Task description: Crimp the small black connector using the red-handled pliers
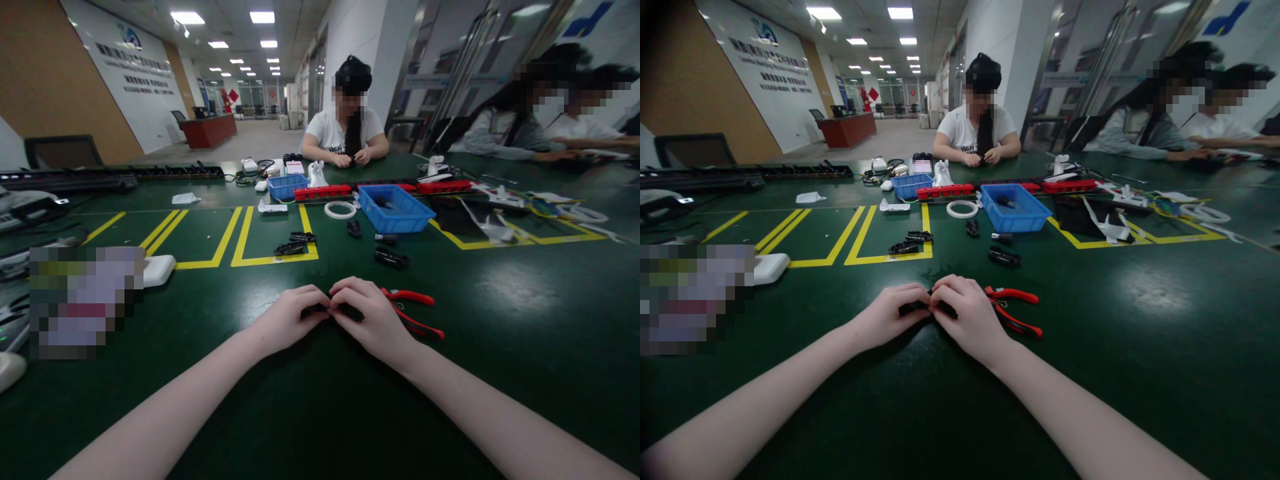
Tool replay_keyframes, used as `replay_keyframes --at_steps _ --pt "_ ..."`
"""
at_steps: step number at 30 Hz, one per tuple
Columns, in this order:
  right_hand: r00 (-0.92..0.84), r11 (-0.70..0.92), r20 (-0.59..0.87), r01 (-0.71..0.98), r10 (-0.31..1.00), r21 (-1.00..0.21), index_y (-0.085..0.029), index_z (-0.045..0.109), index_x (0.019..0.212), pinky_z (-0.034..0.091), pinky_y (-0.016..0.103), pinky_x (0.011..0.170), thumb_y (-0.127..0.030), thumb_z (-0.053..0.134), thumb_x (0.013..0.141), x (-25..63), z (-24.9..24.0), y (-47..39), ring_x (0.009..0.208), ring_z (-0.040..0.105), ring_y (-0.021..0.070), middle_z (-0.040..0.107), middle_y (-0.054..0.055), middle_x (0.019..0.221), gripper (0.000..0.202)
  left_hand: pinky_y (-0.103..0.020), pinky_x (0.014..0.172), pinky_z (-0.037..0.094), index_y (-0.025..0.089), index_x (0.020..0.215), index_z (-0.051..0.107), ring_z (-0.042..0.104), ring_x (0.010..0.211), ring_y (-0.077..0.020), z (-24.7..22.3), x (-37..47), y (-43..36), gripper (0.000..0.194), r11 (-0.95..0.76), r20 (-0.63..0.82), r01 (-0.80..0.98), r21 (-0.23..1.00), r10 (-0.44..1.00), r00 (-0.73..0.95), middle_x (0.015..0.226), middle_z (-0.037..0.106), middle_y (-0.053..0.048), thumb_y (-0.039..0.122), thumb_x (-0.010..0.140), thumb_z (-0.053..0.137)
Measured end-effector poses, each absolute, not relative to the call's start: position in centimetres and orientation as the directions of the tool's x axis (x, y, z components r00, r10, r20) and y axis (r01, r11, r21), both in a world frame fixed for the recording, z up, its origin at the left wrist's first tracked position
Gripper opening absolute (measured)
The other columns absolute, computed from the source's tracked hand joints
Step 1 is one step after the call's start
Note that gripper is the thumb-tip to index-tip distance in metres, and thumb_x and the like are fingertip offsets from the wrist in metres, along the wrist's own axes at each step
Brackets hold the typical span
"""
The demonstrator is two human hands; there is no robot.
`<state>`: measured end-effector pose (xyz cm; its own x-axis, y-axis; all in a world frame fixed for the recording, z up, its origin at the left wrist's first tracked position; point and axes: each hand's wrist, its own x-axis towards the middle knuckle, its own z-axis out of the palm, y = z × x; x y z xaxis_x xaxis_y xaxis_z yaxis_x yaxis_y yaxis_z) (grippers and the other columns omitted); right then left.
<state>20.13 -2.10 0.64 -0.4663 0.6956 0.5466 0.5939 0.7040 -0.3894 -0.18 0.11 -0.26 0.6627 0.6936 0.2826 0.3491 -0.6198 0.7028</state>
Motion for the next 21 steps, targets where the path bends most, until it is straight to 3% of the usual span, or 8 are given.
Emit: replay_keyframes --at_steps 10,21 --pt "-0.569 0.809 0.593 0.516 0.570 -0.282 -0.020 0.064 0.094 0.053 0.036 0.077 -0.017 0.053 0.096 21.3 0.7 -1.5 0.093 0.064 0.0190 0.067 0.009 0.111 0.012 -0.025 0.067 0.048 0.018 0.106 0.067 0.059 0.077 -0.0146 0.5 -0.4 -0.3 0.016 -0.525 0.181 0.387 0.758 0.740 0.648 0.091 0.068 -0.001 0.026 0.092 0.063" --pt "-0.568 0.847 0.661 0.490 0.490 -0.207 -0.020 0.057 0.100 0.055 0.033 0.078 -0.013 0.053 0.096 21.9 2.6 -3.2 0.091 0.066 0.0184 0.068 0.008 0.098 0.009 -0.024 0.074 0.055 0.018 0.108 0.066 0.065 0.085 -0.0146 1.1 -0.1 -2.0 0.017 -0.647 0.388 0.246 0.721 0.672 0.630 0.098 0.068 -0.004 0.025 0.092 0.066"
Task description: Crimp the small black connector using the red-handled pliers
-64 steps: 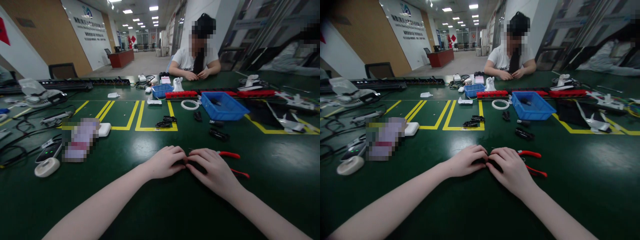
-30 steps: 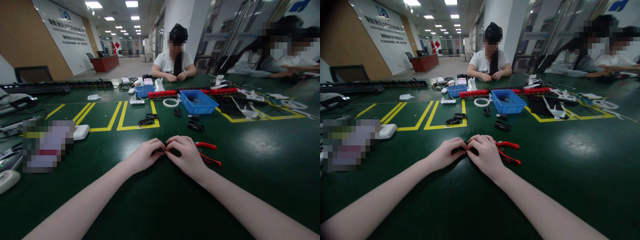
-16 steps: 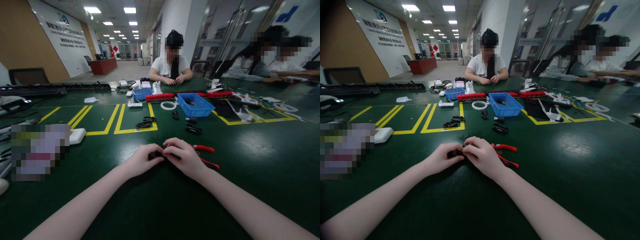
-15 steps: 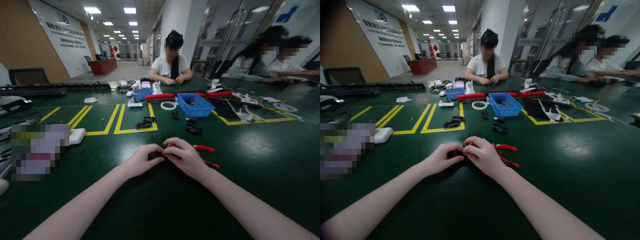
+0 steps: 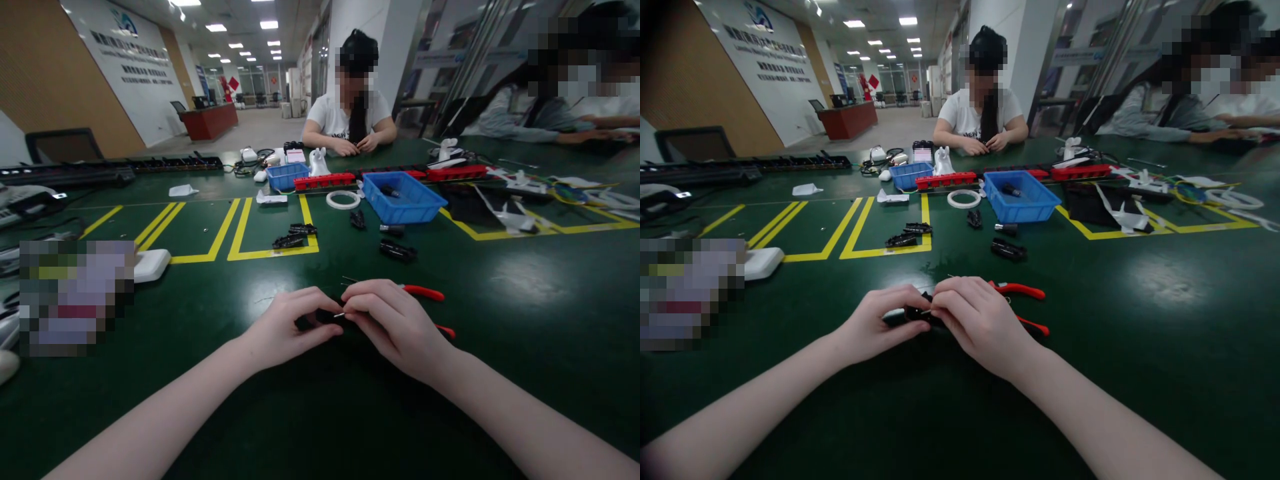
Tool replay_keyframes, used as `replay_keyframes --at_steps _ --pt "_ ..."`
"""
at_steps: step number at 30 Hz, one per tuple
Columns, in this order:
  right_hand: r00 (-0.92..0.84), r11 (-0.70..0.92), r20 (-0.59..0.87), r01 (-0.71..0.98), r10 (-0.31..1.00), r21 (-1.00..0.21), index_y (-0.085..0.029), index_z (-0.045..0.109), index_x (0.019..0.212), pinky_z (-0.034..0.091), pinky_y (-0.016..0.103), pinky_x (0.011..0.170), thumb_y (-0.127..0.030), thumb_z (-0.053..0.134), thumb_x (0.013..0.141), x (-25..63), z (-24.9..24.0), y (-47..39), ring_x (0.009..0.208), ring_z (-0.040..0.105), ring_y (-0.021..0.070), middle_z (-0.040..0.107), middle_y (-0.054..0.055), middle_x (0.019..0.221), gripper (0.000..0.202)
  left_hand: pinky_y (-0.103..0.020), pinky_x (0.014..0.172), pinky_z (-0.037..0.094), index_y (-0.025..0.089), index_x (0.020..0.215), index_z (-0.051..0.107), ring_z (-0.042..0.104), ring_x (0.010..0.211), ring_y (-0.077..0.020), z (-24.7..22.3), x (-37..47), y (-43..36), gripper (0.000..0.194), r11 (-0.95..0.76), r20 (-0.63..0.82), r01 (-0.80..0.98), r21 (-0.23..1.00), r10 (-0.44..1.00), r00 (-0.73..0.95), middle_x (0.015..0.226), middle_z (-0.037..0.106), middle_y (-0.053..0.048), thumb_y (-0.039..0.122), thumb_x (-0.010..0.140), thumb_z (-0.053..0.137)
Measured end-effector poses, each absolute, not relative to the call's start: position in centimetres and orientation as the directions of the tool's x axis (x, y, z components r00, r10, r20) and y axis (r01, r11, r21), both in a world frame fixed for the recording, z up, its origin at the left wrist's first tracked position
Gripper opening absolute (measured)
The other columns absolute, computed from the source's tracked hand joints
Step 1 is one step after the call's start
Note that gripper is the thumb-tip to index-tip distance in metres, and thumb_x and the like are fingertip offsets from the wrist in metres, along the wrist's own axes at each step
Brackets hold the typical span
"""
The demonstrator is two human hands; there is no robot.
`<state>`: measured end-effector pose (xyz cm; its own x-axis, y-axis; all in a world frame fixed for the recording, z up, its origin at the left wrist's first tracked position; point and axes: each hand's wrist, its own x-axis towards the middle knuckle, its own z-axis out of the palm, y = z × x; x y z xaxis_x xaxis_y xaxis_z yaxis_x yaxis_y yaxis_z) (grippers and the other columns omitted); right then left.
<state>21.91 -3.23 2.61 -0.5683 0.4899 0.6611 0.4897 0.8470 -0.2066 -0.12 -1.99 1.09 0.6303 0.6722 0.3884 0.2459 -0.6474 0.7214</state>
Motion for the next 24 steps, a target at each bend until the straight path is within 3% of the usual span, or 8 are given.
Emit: replay_keyframes --at_steps 9,15,24 --pt "-0.593 0.846 0.629 0.488 0.503 -0.216 -0.021 0.056 0.098 0.056 0.030 0.075 -0.016 0.045 0.098 22.3 2.8 -3.7 0.089 0.068 0.0172 0.069 0.008 0.104 0.013 -0.025 0.073 0.058 0.018 0.108 0.063 0.068 0.086 -0.0152 1.0 0.3 -2.6 0.016 -0.710 0.504 0.180 0.681 0.633 0.587 0.097 0.070 -0.005 0.022 0.093 0.065" --pt "-0.597 0.844 0.621 0.489 0.508 -0.221 -0.024 0.055 0.099 0.057 0.029 0.076 -0.015 0.045 0.098 22.5 2.9 -4.0 0.093 0.069 0.0169 0.069 0.007 0.106 0.014 -0.019 0.069 0.059 0.021 0.114 0.057 0.069 0.079 -0.0122 0.8 0.2 -3.0 0.030 -0.678 0.517 0.187 0.710 0.684 0.516 0.095 0.072 -0.001 0.025 0.088 0.073" --pt "-0.546 0.794 0.593 0.522 0.592 -0.312 -0.026 0.054 0.102 0.058 0.028 0.074 -0.017 0.046 0.098 22.3 3.7 -4.5 0.088 0.070 0.0166 0.069 0.006 0.107 0.013 -0.022 0.081 0.060 0.023 0.132 0.052 0.071 0.101 -0.0174 1.0 0.2 -3.1 0.046 -0.676 0.513 0.184 0.714 0.683 0.520 0.117 0.071 -0.005 0.025 0.089 0.071"
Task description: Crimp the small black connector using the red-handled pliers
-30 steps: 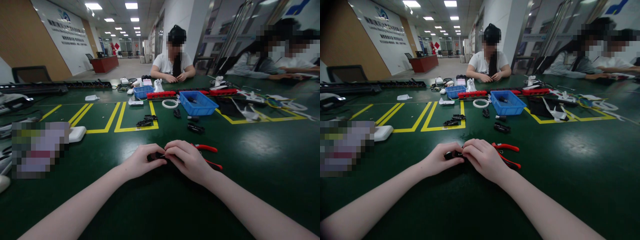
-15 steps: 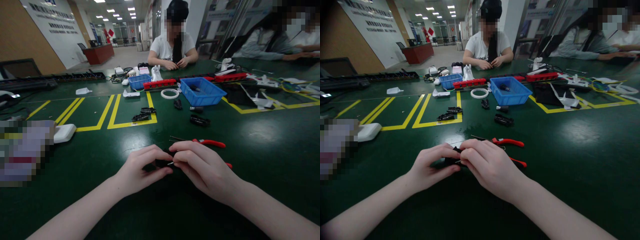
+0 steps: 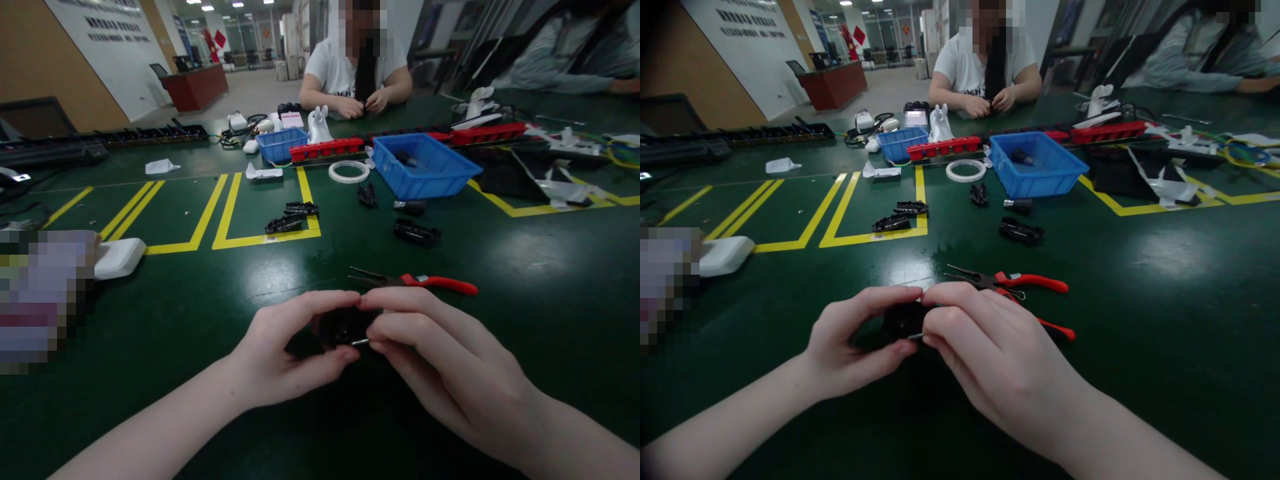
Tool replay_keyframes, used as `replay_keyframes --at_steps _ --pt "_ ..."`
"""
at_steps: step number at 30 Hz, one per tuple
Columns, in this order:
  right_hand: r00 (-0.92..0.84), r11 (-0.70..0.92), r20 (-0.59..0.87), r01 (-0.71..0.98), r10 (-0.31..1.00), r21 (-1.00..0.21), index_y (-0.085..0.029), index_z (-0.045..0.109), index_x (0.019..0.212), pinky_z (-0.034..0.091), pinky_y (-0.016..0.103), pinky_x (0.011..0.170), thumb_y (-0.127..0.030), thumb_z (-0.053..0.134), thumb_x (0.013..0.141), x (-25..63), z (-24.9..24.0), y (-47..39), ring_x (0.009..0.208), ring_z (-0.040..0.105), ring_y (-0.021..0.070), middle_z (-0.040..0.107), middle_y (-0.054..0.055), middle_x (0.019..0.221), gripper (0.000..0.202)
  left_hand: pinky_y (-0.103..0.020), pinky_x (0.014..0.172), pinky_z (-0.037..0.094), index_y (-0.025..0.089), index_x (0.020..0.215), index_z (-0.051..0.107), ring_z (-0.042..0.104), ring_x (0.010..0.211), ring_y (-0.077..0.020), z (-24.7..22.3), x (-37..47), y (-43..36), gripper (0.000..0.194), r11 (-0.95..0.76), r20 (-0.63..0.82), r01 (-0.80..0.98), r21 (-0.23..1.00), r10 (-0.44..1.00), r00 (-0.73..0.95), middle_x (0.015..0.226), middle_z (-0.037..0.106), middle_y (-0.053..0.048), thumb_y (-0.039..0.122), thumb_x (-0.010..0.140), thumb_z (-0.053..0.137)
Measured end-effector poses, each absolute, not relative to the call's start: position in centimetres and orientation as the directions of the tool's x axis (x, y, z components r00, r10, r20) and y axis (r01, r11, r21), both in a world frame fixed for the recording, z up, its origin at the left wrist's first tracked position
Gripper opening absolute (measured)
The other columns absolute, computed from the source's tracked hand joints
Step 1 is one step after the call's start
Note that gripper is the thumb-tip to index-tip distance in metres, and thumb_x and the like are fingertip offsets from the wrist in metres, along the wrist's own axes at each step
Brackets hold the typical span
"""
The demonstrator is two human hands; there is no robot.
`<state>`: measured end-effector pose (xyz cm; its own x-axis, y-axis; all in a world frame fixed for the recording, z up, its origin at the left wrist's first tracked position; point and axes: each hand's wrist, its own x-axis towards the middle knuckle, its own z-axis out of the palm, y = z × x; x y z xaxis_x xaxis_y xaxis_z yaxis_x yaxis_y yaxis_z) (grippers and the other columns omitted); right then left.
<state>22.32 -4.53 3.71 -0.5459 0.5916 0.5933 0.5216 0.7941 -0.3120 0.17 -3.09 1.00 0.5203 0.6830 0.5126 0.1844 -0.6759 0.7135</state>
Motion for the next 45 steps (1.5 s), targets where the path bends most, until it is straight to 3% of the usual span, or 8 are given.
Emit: replay_keyframes --at_steps 6,12,18,32,42,45 --pt "-0.570 0.815 0.593 0.492 0.568 -0.307 -0.025 0.053 0.102 0.057 0.027 0.073 -0.017 0.044 0.099 22.4 3.8 -4.5 0.090 0.070 0.0163 0.069 0.007 0.108 0.012 -0.021 0.076 0.059 0.021 0.124 0.056 0.072 0.091 -0.0154 0.9 0.0 -2.7 0.042 -0.725 0.566 0.177 0.666 0.645 0.513 0.108 0.073 -0.004 0.037 0.088 0.073" --pt "-0.599 0.814 0.552 0.402 0.580 -0.419 -0.021 0.053 0.100 0.056 0.024 0.078 -0.010 0.046 0.097 22.6 4.3 -4.4 0.096 0.068 0.0144 0.067 0.008 0.109 0.014 -0.019 0.070 0.058 0.018 0.112 0.061 0.071 0.079 -0.0130 0.5 -0.1 -2.3 0.039 -0.765 0.643 0.130 0.631 0.609 0.465 0.094 0.073 -0.003 0.042 0.085 0.075" --pt "-0.662 0.798 0.461 0.399 0.591 -0.452 -0.021 0.052 0.095 0.054 0.020 0.080 -0.008 0.045 0.097 22.7 5.3 -4.6 0.096 0.067 0.0119 0.065 0.008 0.111 0.014 -0.020 0.066 0.056 0.016 0.106 0.061 0.070 0.073 -0.0131 0.7 -0.2 -1.9 0.041 -0.798 0.681 0.094 0.596 0.564 0.468 0.087 0.072 -0.004 0.050 0.086 0.070" --pt "-0.695 0.814 0.429 0.452 0.577 -0.365 -0.018 0.055 0.096 0.055 0.023 0.074 -0.010 0.040 0.098 22.7 5.2 -4.8 0.090 0.068 0.0146 0.066 0.011 0.114 0.017 -0.021 0.071 0.056 0.016 0.106 0.060 0.070 0.079 -0.0131 0.4 -0.3 -1.8 0.040 -0.818 0.686 0.088 0.569 0.531 0.497 0.090 0.071 -0.003 0.050 0.087 0.068" --pt "-0.747 0.845 0.415 0.520 0.520 -0.122 -0.015 0.062 0.103 0.056 0.032 0.082 -0.014 0.037 0.101 22.6 4.8 -4.6 0.098 0.068 0.0206 0.068 0.011 0.119 0.024 -0.024 0.065 0.056 0.017 0.107 0.059 0.068 0.077 -0.0150 0.3 -0.1 -1.7 0.032 -0.805 0.650 0.118 0.581 0.546 0.529 0.088 0.070 -0.005 0.044 0.091 0.068" --pt "-0.744 0.843 0.418 0.525 0.522 -0.118 -0.015 0.061 0.101 0.056 0.034 0.079 -0.012 0.041 0.099 22.6 4.3 -4.6 0.098 0.068 0.0217 0.067 0.014 0.120 0.020 -0.023 0.064 0.056 0.017 0.108 0.058 0.067 0.077 -0.0144 0.2 -0.1 -1.7 0.031 -0.799 0.630 0.136 0.586 0.555 0.544 0.089 0.069 -0.005 0.042 0.092 0.068"
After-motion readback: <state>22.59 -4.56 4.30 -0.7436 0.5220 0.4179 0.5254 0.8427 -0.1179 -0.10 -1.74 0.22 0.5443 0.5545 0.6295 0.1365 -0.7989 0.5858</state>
